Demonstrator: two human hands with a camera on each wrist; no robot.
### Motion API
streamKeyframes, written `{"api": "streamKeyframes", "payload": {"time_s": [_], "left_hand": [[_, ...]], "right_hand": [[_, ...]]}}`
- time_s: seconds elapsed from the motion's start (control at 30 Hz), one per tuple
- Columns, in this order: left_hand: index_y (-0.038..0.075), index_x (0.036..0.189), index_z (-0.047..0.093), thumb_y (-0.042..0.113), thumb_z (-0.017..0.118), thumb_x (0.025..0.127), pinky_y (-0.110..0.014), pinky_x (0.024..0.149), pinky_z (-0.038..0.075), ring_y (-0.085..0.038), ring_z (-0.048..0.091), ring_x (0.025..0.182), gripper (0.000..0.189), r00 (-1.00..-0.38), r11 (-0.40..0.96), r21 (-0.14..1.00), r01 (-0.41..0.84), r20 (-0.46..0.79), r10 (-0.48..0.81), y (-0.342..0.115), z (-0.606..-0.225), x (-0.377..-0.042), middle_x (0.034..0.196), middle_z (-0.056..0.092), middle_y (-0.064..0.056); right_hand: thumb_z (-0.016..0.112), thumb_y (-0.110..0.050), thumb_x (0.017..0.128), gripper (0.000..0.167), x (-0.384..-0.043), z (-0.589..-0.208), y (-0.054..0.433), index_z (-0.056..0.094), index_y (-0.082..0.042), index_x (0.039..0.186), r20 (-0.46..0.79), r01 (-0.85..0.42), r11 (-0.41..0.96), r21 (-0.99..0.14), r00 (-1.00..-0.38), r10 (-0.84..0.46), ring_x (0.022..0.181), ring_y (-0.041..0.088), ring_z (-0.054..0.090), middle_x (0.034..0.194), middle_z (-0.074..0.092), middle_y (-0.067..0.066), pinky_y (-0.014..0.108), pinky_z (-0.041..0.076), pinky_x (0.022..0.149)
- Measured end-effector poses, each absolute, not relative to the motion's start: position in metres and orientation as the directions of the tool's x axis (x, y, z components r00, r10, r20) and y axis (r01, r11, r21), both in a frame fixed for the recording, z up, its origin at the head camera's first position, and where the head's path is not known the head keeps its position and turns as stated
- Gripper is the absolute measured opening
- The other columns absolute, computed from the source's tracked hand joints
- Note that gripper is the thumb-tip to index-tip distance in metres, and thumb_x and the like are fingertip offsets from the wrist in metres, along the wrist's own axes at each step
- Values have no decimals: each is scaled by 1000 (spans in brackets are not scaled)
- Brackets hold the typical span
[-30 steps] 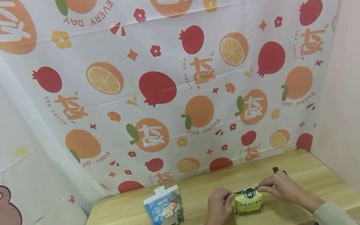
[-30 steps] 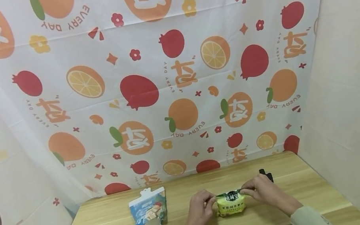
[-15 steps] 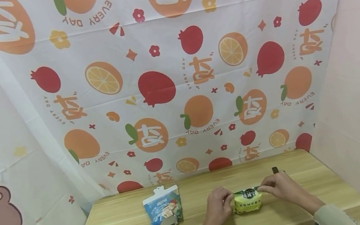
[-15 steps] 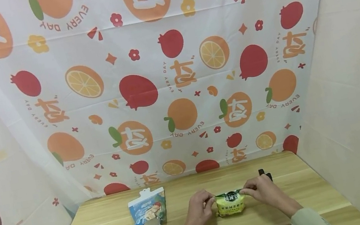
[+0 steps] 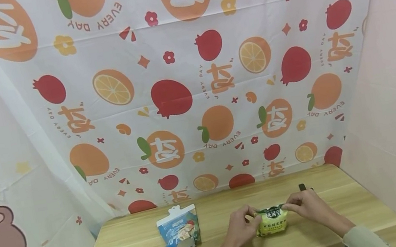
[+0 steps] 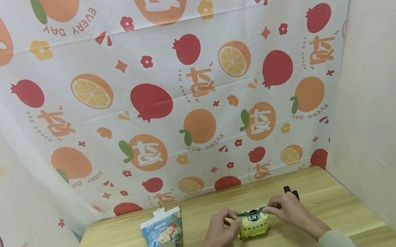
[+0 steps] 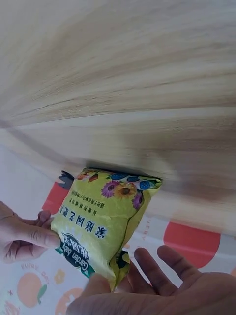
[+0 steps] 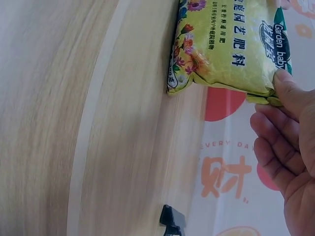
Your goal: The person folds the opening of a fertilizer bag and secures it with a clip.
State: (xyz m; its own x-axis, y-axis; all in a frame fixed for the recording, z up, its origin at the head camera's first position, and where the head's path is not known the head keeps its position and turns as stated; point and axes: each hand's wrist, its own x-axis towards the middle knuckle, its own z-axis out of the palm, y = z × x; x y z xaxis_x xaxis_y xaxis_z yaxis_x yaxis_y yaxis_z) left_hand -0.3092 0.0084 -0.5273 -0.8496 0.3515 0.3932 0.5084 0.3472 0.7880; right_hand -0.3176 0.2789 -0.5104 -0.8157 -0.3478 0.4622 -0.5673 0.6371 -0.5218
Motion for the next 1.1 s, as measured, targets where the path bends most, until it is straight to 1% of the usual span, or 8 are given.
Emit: {"api": "streamKeyframes", "payload": {"time_s": [0.13, 0.2, 0.27, 0.4, 0.53, 0.77, 0.93, 1.1], "left_hand": [[9, 86, 59, 24, 75, 90, -19, 76, 52, -19, 68, 102, 22, -877, 318, 842, 435, 317, 361, 12, -526, -308, 116, 77, -6], [5, 89, 57, 24, 76, 89, -20, 78, 53, -22, 68, 108, 27, -879, 295, 859, 418, 301, 369, 14, -526, -308, 119, 76, -7], [4, 93, 57, 23, 78, 87, -21, 78, 54, -24, 68, 110, 29, -880, 270, 876, 400, 284, 381, 15, -526, -309, 121, 75, -9], [10, 111, 61, 22, 81, 85, -24, 82, 58, -20, 68, 111, 35, -865, 270, 871, 410, 278, 417, 17, -531, -311, 126, 72, -11], [14, 127, 66, 25, 82, 84, -23, 83, 56, -10, 67, 107, 47, -850, 312, 843, 438, 276, 448, 20, -536, -313, 127, 71, -10], [10, 127, 70, 25, 87, 80, -19, 85, 56, -6, 70, 101, 52, -863, 305, 867, 393, 233, 449, 25, -543, -316, 122, 75, -9], [11, 126, 71, 24, 89, 77, -17, 85, 54, -2, 69, 100, 53, -859, 297, 868, 398, 239, 454, 27, -545, -317, 119, 76, -6], [14, 125, 71, 24, 89, 77, -17, 83, 55, 0, 69, 98, 52, -859, 266, 881, 391, 245, 450, 28, -547, -316, 115, 77, -3]], "right_hand": [[79, -22, 88, 9, -317, -511, 279, 79, -17, 81, 470, -569, 640, -516, -813, -344, 54, -9, 50, 71, 75, 2, 19, 47, 49], [79, -22, 88, 9, -317, -511, 279, 79, -17, 81, 476, -572, 640, -512, -810, -343, 54, -8, 52, 70, 75, 1, 19, 47, 49], [79, -22, 88, 9, -317, -511, 279, 79, -17, 81, 480, -576, 639, -509, -807, -344, 55, -8, 53, 70, 75, 1, 19, 48, 49], [79, -22, 88, 9, -316, -512, 280, 79, -16, 81, 480, -576, 637, -511, -807, -344, 54, -9, 51, 70, 75, 2, 19, 47, 49], [79, -23, 88, 9, -316, -512, 280, 79, -17, 81, 479, -566, 642, -518, -813, -331, 52, -8, 48, 70, 75, 1, 19, 45, 47], [79, -26, 87, 10, -314, -515, 282, 78, -20, 80, 449, -540, 642, -545, -834, -321, 57, 1, 61, 71, 75, -7, 20, 50, 51], [79, -29, 88, 10, -313, -515, 282, 78, -23, 79, 443, -538, 627, -564, -837, -320, 57, 6, 64, 71, 75, -9, 20, 50, 51], [79, -27, 88, 9, -313, -512, 282, 78, -21, 80, 430, -535, 613, -581, -841, -327, 57, 9, 66, 71, 75, -9, 21, 51, 52]]}}
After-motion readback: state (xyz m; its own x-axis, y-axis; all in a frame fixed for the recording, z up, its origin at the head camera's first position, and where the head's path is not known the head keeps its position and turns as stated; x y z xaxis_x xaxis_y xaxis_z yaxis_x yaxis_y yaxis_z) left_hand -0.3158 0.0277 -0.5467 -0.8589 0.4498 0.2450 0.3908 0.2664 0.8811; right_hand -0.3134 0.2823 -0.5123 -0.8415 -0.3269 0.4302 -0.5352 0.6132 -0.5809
